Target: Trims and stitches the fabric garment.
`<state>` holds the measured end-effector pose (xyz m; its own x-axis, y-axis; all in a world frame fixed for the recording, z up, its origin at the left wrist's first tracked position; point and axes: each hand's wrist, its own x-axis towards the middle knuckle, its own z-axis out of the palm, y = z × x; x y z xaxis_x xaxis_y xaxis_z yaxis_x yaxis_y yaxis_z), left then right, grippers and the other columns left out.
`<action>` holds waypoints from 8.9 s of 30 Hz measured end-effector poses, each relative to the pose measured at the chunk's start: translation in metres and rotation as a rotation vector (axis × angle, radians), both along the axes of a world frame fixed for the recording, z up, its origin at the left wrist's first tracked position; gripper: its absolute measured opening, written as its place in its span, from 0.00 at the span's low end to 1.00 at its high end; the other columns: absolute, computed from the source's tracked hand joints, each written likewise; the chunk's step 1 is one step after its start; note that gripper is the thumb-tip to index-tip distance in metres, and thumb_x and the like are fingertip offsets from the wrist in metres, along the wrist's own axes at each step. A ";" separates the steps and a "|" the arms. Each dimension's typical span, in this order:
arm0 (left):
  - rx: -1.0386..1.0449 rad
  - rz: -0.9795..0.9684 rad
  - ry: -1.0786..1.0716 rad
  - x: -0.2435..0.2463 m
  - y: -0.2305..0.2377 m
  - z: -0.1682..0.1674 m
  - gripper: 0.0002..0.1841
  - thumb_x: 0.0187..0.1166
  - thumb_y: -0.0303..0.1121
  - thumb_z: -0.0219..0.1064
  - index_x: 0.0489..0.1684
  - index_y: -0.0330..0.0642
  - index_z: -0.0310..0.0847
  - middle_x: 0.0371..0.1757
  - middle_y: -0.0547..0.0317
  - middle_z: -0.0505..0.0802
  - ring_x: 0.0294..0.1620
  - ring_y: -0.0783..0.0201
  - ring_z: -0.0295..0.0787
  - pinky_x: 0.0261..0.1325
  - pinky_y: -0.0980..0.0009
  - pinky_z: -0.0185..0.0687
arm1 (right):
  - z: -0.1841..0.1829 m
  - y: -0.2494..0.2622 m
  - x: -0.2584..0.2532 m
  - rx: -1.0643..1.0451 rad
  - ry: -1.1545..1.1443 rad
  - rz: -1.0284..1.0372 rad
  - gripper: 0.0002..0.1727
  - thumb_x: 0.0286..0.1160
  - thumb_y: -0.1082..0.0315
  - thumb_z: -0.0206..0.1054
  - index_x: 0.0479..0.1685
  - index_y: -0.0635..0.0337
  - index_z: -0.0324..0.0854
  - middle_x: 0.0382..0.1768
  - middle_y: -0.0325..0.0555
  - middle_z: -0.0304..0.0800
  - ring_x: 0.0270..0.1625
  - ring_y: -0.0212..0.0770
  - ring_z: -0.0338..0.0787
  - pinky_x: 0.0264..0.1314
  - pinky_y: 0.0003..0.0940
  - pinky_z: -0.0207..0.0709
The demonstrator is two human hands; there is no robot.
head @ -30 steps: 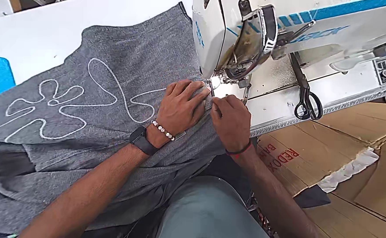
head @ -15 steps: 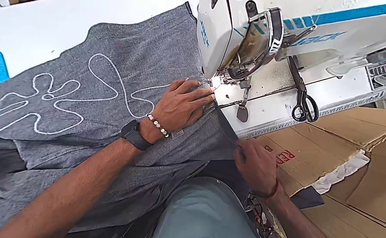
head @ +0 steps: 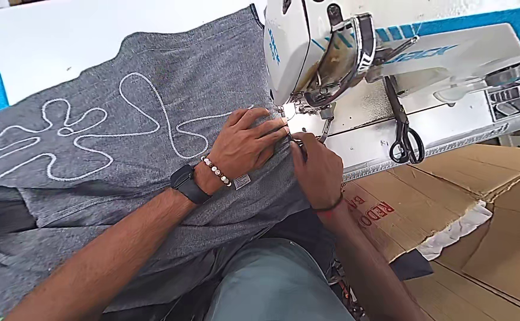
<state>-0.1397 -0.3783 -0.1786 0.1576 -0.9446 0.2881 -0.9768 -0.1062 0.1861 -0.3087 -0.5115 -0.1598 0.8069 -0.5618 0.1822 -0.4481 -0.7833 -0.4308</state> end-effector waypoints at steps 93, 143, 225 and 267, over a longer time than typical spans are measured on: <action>-0.028 0.261 0.385 -0.003 -0.005 0.050 0.15 0.87 0.39 0.59 0.61 0.46 0.88 0.61 0.55 0.93 0.70 0.54 0.85 0.74 0.52 0.79 | -0.010 0.005 -0.012 0.000 -0.170 0.091 0.18 0.84 0.50 0.64 0.57 0.50 0.92 0.65 0.44 0.91 0.70 0.49 0.86 0.70 0.53 0.78; 0.083 0.243 0.011 -0.022 -0.003 -0.001 0.39 0.77 0.70 0.56 0.82 0.56 0.76 0.85 0.61 0.78 0.87 0.53 0.67 0.87 0.47 0.56 | 0.004 -0.003 0.026 0.050 0.066 -0.172 0.21 0.73 0.42 0.70 0.35 0.52 0.87 0.56 0.53 0.82 0.61 0.61 0.80 0.49 0.61 0.71; 0.019 0.095 -0.029 -0.001 -0.003 0.003 0.19 0.89 0.47 0.56 0.69 0.58 0.89 0.74 0.59 0.87 0.77 0.53 0.77 0.80 0.53 0.67 | 0.004 0.038 -0.011 0.534 -0.200 -0.121 0.24 0.86 0.61 0.55 0.76 0.55 0.82 0.15 0.34 0.76 0.14 0.31 0.68 0.18 0.32 0.67; 0.041 0.141 -0.113 -0.008 -0.005 0.004 0.19 0.88 0.48 0.57 0.65 0.59 0.90 0.72 0.60 0.87 0.77 0.51 0.75 0.79 0.51 0.63 | 0.001 0.034 -0.001 0.447 -0.054 -0.170 0.24 0.75 0.60 0.63 0.70 0.51 0.86 0.16 0.35 0.77 0.18 0.37 0.75 0.22 0.39 0.70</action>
